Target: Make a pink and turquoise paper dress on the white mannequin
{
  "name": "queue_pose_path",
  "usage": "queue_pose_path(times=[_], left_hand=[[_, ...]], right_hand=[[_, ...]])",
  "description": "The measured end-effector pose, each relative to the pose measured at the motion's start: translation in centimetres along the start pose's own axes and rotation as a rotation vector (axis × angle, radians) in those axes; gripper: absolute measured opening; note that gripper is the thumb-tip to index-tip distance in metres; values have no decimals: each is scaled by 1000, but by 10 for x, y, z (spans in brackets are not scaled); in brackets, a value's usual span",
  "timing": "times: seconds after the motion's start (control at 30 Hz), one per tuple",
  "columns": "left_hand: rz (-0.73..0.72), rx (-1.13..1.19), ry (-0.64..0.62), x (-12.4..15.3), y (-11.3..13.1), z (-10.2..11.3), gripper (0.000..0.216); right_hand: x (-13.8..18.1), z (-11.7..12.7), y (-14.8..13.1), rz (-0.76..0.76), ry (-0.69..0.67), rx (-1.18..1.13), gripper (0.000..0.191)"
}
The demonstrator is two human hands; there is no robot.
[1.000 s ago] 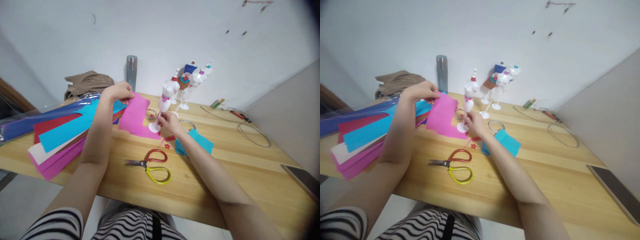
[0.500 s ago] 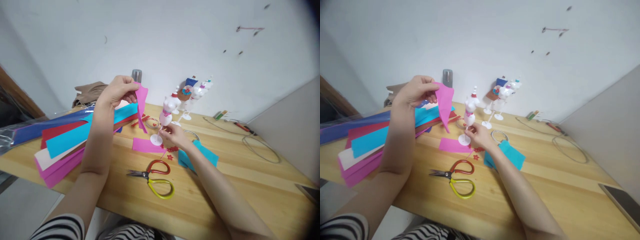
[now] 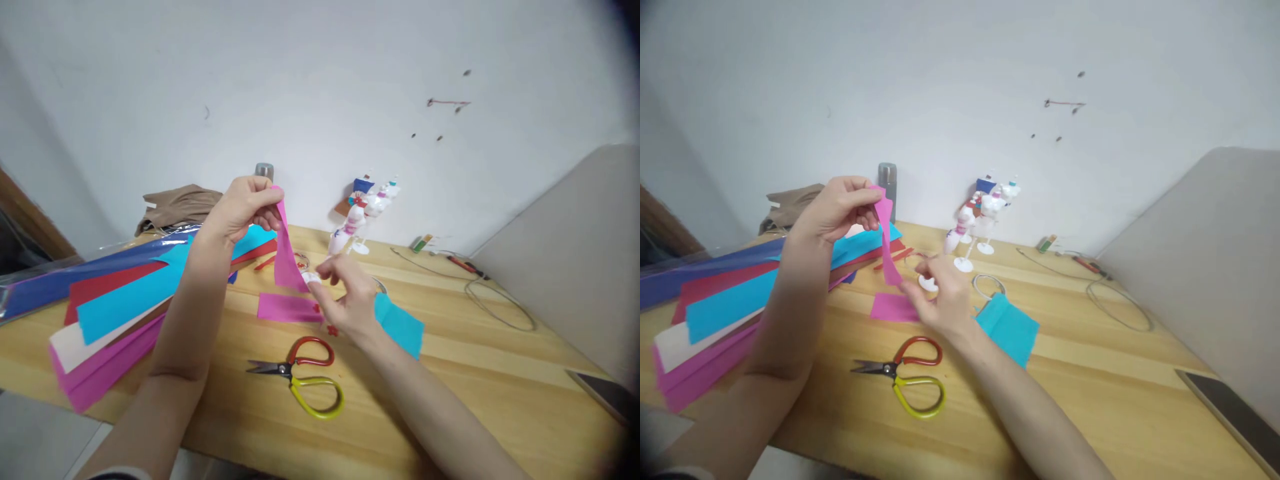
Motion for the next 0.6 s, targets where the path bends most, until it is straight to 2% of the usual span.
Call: queue_pose_path(times=[0.07, 0.13, 0.17, 0.2, 0.3, 0.4, 0.6], left_hand=[[14, -35, 15, -2, -2, 1, 21], [18, -53, 39, -4, -4, 4, 20], [17, -52, 48, -5, -4, 5, 19], [19, -50, 53, -6, -4, 6, 19], [40, -68, 49, -6, -5, 5, 17], [32, -105, 40, -4, -4, 3, 12], [26, -191, 16, -1, -1, -4, 13]], right_hand=[[-3, 26, 33, -99, 269, 42, 27], [-2, 48, 84, -283, 520, -130, 23], [-4, 46, 113, -393, 521, -309, 20], [-7, 32, 139, -511, 410, -504, 23], [-11, 7, 176, -616, 190, -653, 32], [-2, -11, 185, -657, 92, -756, 36], [31, -34, 184, -858, 88, -1014, 28]])
Point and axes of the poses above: each hand's wrist, its own x-axis away from the middle knuckle, its own z-axis out of the back of the hand, y = z × x, the point moved 8 cm from there along -x, towards the middle knuckle
